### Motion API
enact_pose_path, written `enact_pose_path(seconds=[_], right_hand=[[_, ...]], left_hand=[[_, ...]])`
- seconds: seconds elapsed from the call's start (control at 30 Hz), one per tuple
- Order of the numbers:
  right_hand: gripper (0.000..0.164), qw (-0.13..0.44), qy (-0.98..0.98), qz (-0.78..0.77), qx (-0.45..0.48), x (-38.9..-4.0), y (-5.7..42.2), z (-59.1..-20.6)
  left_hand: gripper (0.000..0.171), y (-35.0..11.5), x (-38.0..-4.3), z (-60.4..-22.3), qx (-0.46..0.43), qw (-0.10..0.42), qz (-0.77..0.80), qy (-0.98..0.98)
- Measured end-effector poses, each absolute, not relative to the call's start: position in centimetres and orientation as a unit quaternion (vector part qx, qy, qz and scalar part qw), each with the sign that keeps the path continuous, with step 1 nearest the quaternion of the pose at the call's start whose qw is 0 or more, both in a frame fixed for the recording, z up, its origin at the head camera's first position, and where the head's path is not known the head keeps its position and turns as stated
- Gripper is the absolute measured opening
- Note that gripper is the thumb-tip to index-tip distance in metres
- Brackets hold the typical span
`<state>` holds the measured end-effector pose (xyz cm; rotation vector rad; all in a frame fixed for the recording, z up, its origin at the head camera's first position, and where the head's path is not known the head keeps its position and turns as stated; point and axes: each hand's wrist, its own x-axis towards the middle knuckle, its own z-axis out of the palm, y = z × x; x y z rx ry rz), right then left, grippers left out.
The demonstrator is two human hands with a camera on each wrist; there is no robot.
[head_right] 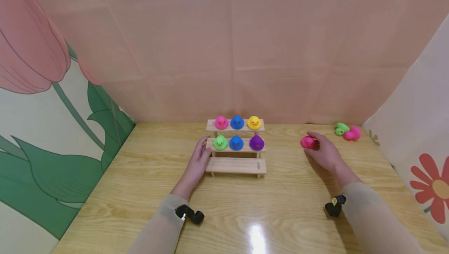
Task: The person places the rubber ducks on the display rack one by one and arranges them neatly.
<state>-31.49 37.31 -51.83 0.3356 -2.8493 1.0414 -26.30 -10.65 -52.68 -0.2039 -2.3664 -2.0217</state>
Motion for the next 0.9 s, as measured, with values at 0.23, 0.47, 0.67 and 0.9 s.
enact_pose_path(seconds=[0.23, 0.47, 0.67, 0.9], right_hand=[[0.059, 0.056, -0.934, 0.337, 0.103, -31.1, 37.1, -51.9], [0.062, 0.063, -0.929, 0.350, 0.101, -30.0, 36.0, -51.3], [0.066, 0.047, -0.926, 0.364, 0.087, -28.4, 34.7, -50.2], [0.057, 0.074, -0.918, 0.377, 0.103, -26.6, 33.4, -49.0]], left_hand=[[0.056, -10.5, -26.3, -52.6, -0.063, 0.012, -0.648, -0.759], [0.057, -10.9, -26.3, -52.7, -0.059, 0.013, -0.641, -0.765], [0.061, -11.2, -26.2, -52.9, -0.052, 0.011, -0.636, -0.770], [0.065, -11.2, -26.4, -52.9, -0.061, -0.002, -0.638, -0.768]])
